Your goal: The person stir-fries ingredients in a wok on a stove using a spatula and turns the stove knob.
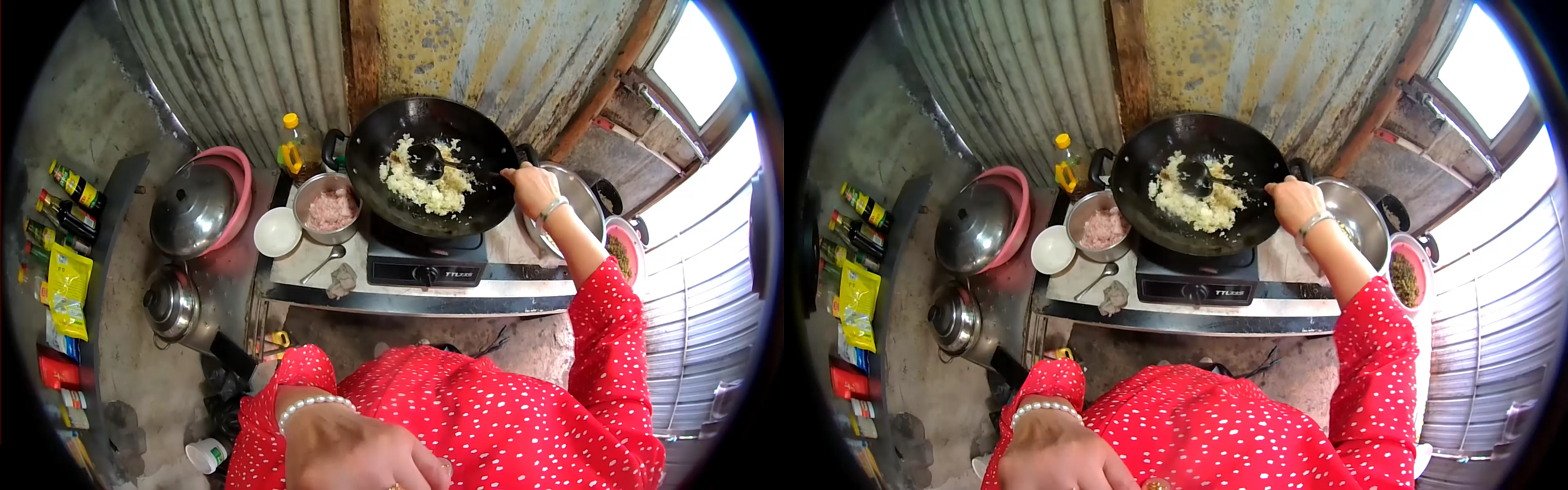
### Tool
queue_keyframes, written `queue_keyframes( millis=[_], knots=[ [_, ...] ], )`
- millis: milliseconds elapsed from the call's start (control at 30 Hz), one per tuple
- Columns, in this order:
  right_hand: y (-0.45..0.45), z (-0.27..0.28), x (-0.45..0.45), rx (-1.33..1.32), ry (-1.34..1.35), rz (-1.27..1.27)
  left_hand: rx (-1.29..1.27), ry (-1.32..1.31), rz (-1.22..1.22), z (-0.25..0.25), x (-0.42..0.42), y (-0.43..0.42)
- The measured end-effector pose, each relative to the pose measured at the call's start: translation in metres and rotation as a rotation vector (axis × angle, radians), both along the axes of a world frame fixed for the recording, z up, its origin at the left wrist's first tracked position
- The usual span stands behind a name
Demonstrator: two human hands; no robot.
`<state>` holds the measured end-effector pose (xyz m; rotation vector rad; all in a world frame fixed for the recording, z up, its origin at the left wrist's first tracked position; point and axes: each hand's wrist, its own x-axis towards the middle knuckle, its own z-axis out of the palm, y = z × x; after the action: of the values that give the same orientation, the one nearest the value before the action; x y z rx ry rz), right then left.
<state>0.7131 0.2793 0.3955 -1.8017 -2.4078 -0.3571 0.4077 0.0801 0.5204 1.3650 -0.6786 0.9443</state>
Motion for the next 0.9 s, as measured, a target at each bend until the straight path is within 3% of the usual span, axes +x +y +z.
queue_keyframes(
  millis=[100, 233, 300, 367, 467, 600, 733, 833, 900],
  knots=[
    [-0.013, 0.02, -0.009, -0.112, -0.24, -0.056, 0.127, 0.086, 0.018, -0.009, -0.007, 0.016],
    [-0.02, 0.022, 0.006, -0.256, -0.289, -0.084, 0.012, 0.282, 0.093, -0.059, -0.025, 0.038],
    [-0.025, 0.033, 0.005, -0.272, -0.26, -0.076, -0.141, 0.35, 0.249, -0.09, -0.033, 0.037],
    [-0.025, 0.052, 0.003, -0.329, -0.28, -0.117, -0.458, 0.461, 0.411, -0.117, -0.043, 0.019],
    [-0.03, 0.072, 0.02, -0.385, -0.305, -0.028, -0.754, 0.454, 0.452, -0.168, -0.059, 0.004],
    [-0.035, 0.089, 0.021, -0.321, -0.205, -0.099, -1.005, 0.445, 0.523, -0.224, -0.075, -0.007],
    [-0.021, 0.073, 0.017, -0.308, 0.103, -0.145, -1.099, 0.641, 0.549, -0.243, -0.07, -0.004],
    [0.001, 0.046, -0.003, -0.343, 0.301, -0.179, -1.048, 0.796, 0.445, -0.262, -0.059, 0.003],
    [0.028, -0.008, -0.007, -0.372, 0.382, -0.133, -1.022, 0.929, 0.386, -0.264, -0.043, 0.004]
  ],
)
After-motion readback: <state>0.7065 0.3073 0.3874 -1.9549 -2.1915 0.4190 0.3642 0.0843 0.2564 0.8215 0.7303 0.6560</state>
